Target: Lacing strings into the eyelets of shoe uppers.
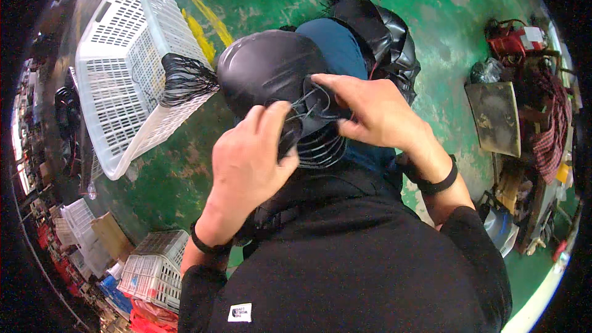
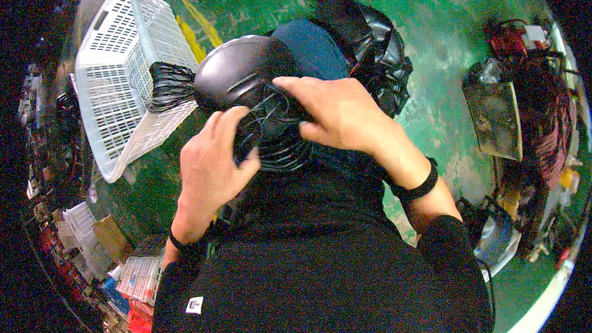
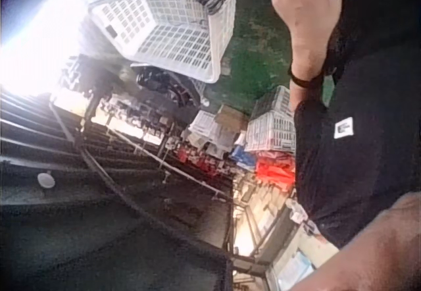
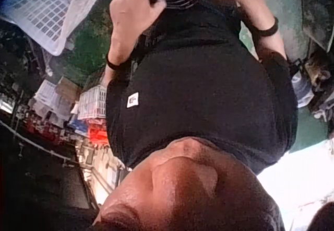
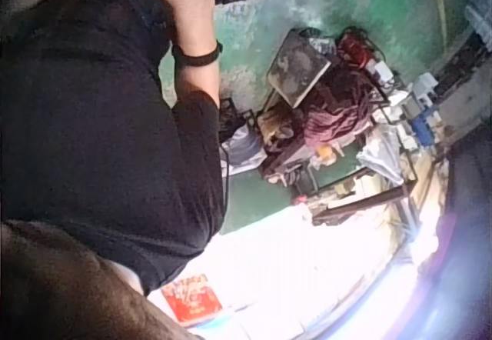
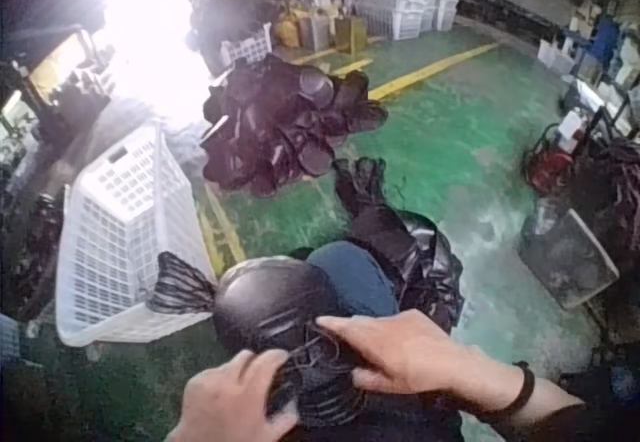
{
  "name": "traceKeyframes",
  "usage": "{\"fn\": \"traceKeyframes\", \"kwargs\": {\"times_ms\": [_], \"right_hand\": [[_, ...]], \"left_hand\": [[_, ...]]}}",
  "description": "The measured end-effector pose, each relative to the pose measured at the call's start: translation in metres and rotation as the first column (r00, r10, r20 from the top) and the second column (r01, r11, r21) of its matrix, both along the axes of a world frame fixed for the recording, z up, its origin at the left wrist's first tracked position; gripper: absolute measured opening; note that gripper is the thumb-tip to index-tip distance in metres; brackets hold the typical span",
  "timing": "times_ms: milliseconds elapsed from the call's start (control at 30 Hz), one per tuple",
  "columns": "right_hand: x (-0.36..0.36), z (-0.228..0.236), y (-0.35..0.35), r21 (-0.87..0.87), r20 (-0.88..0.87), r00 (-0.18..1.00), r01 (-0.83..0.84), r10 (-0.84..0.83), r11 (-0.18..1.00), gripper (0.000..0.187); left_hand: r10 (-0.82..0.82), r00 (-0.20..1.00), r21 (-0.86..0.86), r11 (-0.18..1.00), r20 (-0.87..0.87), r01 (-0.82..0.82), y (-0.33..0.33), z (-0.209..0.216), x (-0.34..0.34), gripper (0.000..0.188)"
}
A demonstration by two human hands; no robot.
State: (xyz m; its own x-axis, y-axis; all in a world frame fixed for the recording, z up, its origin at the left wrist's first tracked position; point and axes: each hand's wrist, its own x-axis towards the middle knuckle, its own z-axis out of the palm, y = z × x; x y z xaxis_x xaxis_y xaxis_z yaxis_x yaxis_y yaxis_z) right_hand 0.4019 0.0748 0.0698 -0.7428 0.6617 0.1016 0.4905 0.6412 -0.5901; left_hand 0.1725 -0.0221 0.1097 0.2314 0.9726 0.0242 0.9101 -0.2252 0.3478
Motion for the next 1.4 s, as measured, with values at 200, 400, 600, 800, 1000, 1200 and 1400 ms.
{"fn": "traceKeyframes", "kwargs": {"times_ms": [200,400,600,800,1000,1200,1400], "right_hand": [[0.009,-0.003,0.003,-0.303,-0.018,1.000,0.014,-0.021,0.953,0.061],[0.037,0.032,0.025,-0.294,-0.104,0.980,-0.192,0.168,0.936,0.022],[0.040,0.127,0.042,-0.022,-0.095,0.995,-0.031,0.029,0.999,0.016],[0.000,0.150,0.049,0.164,-0.331,0.935,-0.079,0.130,0.983,0.012],[-0.058,0.088,0.039,-0.438,-0.757,0.573,-0.089,-0.314,0.894,0.024],[-0.069,0.082,0.031,-0.584,-0.758,0.528,-0.287,-0.384,0.759,0.035],[-0.061,0.097,0.027,-0.646,-0.752,0.493,-0.422,-0.436,0.637,0.035]], "left_hand": [[0.297,0.839,-0.303,0.938,0.455,-0.168,-0.011,-0.017,-0.020,0.063],[0.100,0.864,-0.114,0.992,0.493,-0.050,-0.003,0.016,-0.059,0.012],[-0.013,0.564,0.106,0.985,0.826,-0.133,0.036,0.061,-0.049,0.032],[-0.154,0.789,0.269,0.963,0.595,-0.015,0.069,0.102,-0.020,0.048],[-0.396,0.663,0.365,0.911,0.635,0.194,0.099,0.089,-0.003,0.041],[-0.359,0.698,0.337,0.925,0.619,0.176,0.115,0.084,-0.007,0.040],[-0.197,0.557,-0.124,0.865,0.806,0.487,0.087,0.035,-0.020,0.055]]}}
